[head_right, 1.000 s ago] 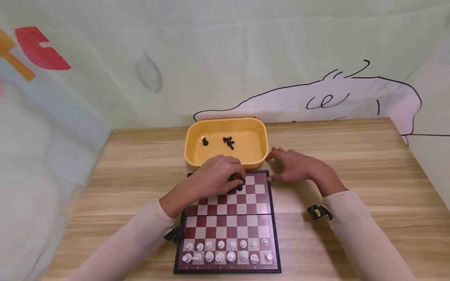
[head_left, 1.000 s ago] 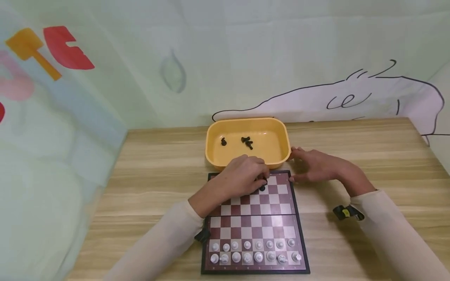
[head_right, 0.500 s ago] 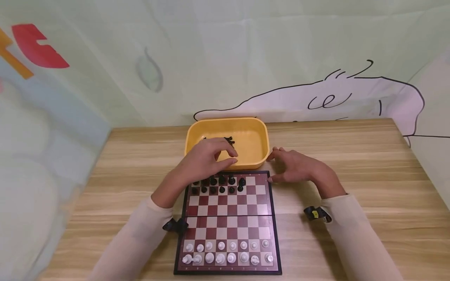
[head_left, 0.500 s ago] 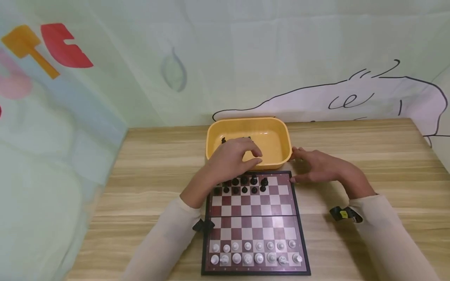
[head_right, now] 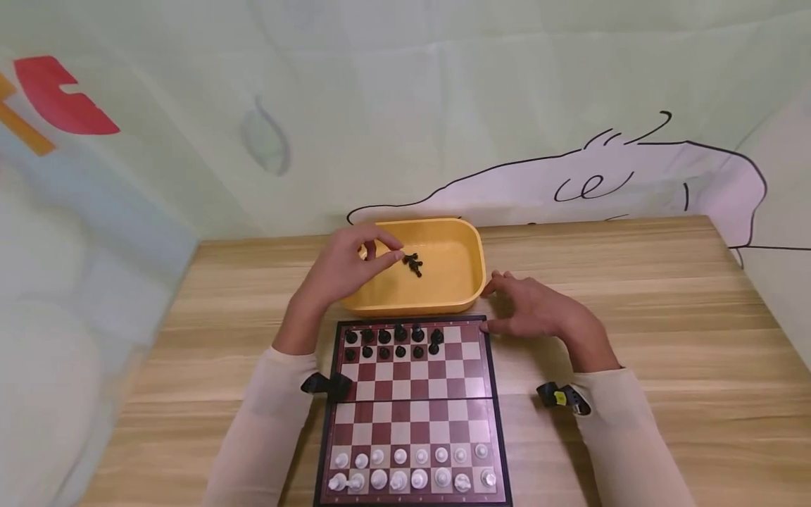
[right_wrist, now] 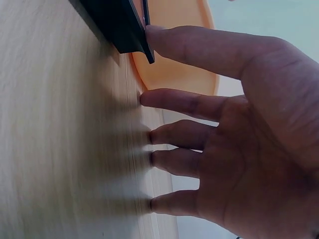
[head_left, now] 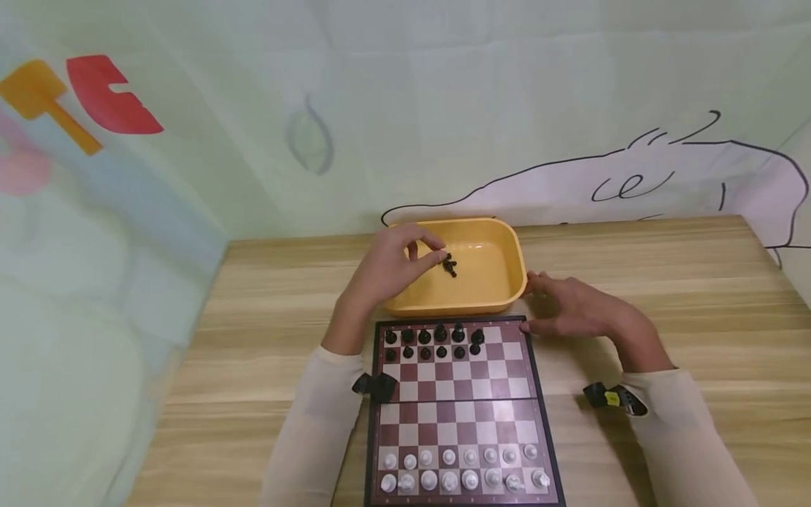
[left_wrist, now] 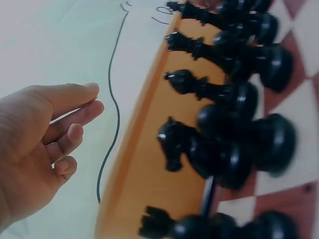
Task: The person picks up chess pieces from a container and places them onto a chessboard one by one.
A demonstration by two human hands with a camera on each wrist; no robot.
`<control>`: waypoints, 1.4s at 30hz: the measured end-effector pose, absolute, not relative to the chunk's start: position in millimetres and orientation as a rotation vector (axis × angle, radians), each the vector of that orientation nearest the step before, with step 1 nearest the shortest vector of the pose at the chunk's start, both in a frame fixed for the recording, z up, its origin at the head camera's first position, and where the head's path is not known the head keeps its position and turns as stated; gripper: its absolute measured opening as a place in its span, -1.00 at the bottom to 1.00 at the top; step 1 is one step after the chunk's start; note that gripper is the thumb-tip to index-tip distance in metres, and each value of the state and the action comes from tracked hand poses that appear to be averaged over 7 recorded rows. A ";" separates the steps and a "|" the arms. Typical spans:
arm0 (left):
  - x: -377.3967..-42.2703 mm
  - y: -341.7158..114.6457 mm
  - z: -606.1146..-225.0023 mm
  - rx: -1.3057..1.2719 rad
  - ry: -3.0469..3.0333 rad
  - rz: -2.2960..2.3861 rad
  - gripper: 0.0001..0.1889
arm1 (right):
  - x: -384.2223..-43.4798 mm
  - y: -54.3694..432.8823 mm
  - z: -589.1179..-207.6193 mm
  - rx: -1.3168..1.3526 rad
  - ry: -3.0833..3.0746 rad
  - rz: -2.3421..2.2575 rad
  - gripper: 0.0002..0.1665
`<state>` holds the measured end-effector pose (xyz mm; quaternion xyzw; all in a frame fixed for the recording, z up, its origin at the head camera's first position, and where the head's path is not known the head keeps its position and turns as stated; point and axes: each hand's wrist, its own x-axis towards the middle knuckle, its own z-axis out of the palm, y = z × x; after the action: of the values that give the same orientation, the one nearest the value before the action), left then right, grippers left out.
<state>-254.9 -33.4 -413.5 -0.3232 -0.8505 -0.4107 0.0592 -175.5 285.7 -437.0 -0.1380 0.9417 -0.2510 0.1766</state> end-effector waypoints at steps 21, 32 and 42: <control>-275.0 -25.3 -429.7 -0.988 -2.879 -0.905 -0.73 | -174.7 285.2 -442.6 -0.350 2.681 -0.726 -0.22; -271.9 -19.5 -438.8 -1.282 -3.017 -0.607 -0.57 | -173.8 285.6 -443.0 -0.324 2.687 -0.720 -0.31; -267.1 -17.1 -433.0 -1.351 -3.098 -0.510 -0.55 | -174.8 286.2 -442.0 -0.339 2.693 -0.719 -0.28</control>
<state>-267.1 -17.1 -433.0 -0.3915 -0.8977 -0.1478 -0.1377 -174.8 286.2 -442.0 -0.1190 0.9459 -0.2523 0.1659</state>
